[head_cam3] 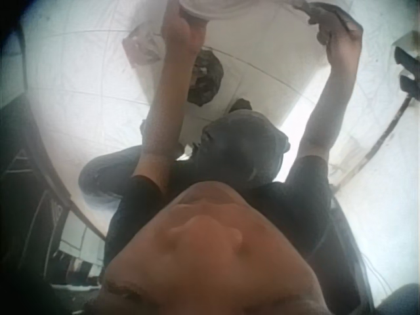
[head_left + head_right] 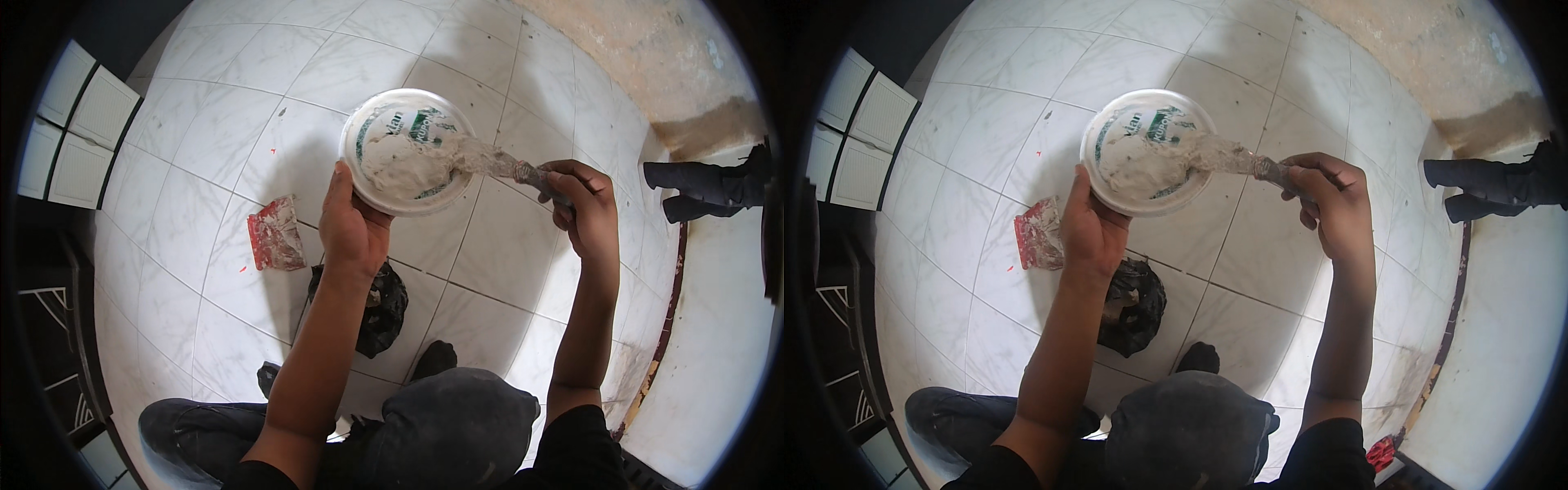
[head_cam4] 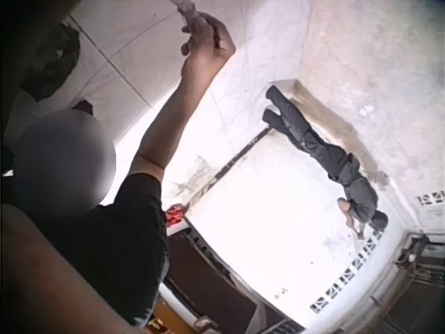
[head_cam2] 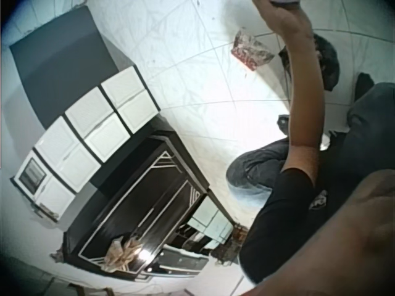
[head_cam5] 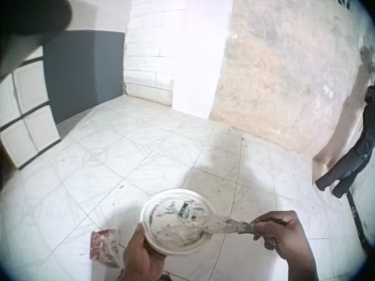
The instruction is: The person mixes a white compound in a plastic container using a putty knife while sitting on the floor. They then apply the compound to a wall using the putty knife and a red plastic scraper, smoothing the surface.
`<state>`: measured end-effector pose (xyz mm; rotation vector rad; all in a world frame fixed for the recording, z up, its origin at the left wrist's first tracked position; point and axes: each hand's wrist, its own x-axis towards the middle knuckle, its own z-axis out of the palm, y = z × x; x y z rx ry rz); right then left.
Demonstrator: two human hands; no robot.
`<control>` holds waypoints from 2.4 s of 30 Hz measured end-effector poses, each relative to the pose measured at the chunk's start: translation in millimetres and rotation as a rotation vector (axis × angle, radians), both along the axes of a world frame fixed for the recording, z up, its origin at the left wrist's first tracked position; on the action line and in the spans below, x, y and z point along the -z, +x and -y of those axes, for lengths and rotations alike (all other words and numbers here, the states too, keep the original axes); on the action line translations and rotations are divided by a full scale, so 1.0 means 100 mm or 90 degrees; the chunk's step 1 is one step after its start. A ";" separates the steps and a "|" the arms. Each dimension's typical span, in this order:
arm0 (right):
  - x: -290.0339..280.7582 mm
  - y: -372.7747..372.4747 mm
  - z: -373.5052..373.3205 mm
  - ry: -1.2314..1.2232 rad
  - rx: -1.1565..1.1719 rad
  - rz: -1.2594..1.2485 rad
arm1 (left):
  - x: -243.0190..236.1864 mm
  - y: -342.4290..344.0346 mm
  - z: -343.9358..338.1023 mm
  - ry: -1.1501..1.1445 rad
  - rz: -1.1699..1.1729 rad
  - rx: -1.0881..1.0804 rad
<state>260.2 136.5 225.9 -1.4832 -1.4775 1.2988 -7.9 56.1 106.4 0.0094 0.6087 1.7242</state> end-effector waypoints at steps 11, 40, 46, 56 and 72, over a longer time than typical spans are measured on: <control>0.04 0.04 -0.69 -0.010 -0.217 0.044 | 0.04 0.16 0.01 -0.008 -0.062 0.100; 1.30 -0.55 1.27 0.761 -0.061 0.473 | -0.56 0.14 -0.05 -0.055 -0.037 -0.102; 1.24 -0.44 1.43 0.724 -0.098 0.462 | -0.53 0.07 -0.08 -0.049 -0.036 -0.102; 1.07 -0.02 1.57 0.689 -0.138 0.439 | -0.42 0.04 -0.13 -0.058 -0.058 -0.124; -0.10 -0.22 0.82 0.041 -0.006 0.052 | -0.36 0.16 -0.10 -0.044 -0.078 -0.139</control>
